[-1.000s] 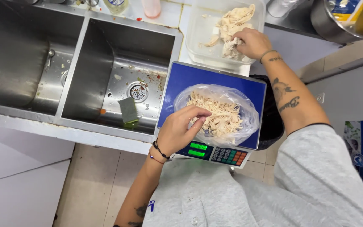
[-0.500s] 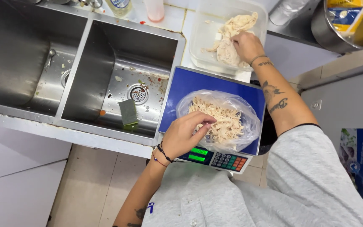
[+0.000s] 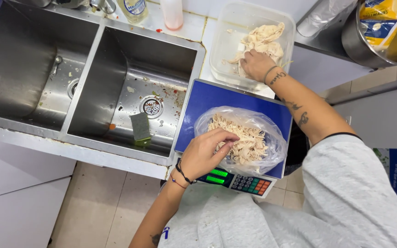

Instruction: Shredding cooked chicken by hand into a plastic bag on a digital scale for portioning

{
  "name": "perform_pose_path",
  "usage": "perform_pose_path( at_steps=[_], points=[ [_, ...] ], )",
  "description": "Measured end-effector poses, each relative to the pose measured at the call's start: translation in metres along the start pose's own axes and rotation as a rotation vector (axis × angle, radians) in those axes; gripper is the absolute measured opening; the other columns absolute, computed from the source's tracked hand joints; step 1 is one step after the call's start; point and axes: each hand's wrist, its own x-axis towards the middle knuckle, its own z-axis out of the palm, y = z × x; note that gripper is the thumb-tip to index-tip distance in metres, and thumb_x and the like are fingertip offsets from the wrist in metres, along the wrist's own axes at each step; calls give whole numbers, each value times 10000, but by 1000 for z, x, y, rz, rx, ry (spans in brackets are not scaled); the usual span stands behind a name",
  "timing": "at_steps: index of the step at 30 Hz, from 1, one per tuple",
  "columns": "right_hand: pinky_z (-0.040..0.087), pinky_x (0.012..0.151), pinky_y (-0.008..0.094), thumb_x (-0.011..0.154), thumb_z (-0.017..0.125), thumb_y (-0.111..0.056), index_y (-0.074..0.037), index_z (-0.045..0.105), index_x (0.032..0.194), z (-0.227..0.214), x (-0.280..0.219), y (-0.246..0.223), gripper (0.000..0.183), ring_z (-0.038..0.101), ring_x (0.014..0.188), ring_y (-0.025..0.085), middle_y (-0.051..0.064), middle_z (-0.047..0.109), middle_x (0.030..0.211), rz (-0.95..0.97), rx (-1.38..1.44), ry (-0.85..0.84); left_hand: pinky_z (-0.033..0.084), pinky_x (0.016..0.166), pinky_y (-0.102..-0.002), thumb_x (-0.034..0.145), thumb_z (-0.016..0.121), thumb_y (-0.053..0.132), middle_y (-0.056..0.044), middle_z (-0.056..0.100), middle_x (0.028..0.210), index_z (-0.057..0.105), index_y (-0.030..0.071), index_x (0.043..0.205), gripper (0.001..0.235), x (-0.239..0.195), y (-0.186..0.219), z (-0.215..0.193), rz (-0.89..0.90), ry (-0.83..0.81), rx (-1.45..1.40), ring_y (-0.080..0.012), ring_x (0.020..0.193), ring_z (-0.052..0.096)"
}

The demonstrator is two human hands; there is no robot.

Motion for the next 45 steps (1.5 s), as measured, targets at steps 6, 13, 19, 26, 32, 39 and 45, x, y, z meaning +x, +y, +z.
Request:
perform_pose_path(
  at_steps=[6,13,19,26,32,39,45],
  points=[
    [594,801,487,822,804,-337,-111,584,1301,-21,3,-12,573,679,970,404,185,615,1000,178,171,-187,592,842,-438,986,617,168,-67,748,1027,717,153,1102,153,-2,1,2,-11,-3,5,-304,1001,749],
    [597,829,496,794,836,-287,-145,666,1081,-57,5,-13,363,726,977,416,181,643,1049,335,407,-288,591,835,-440,982,624,156,-72,745,1018,718,152,1101,152,-8,5,5,13,19,9,-311,984,746],
    [581,893,475,775,760,-253,-257,781,991,-95,15,-3,217,737,1025,336,71,779,965,440,678,-343,591,832,-433,982,631,171,-67,742,999,716,158,1103,149,-8,5,5,15,28,15,-307,976,744],
    [580,848,355,958,719,-137,-152,679,1171,-159,78,32,218,670,946,231,79,692,1112,763,1311,74,562,815,-352,1039,531,202,-34,731,1109,680,122,1155,205,-8,10,2,65,4,40,-219,1007,719],
    [561,880,469,951,526,-82,-211,699,1284,-126,89,-1,397,657,1089,340,101,686,1262,594,578,-438,543,861,-343,1044,532,183,-51,724,1102,677,99,1158,203,-8,9,-11,103,41,13,-229,1021,709],
    [449,887,491,919,596,-327,-291,758,970,-31,70,-26,174,715,951,270,-9,754,938,386,186,-152,603,819,-431,975,648,150,-81,754,1006,733,143,1104,154,-13,10,-10,40,89,-45,-313,971,757],
    [656,746,232,931,713,-139,-110,560,1068,-173,29,-22,207,712,831,90,-29,636,901,743,1759,261,629,775,-400,972,648,141,-94,746,1042,728,138,1137,184,-4,1,-3,26,128,-26,-312,952,763]
  ],
)
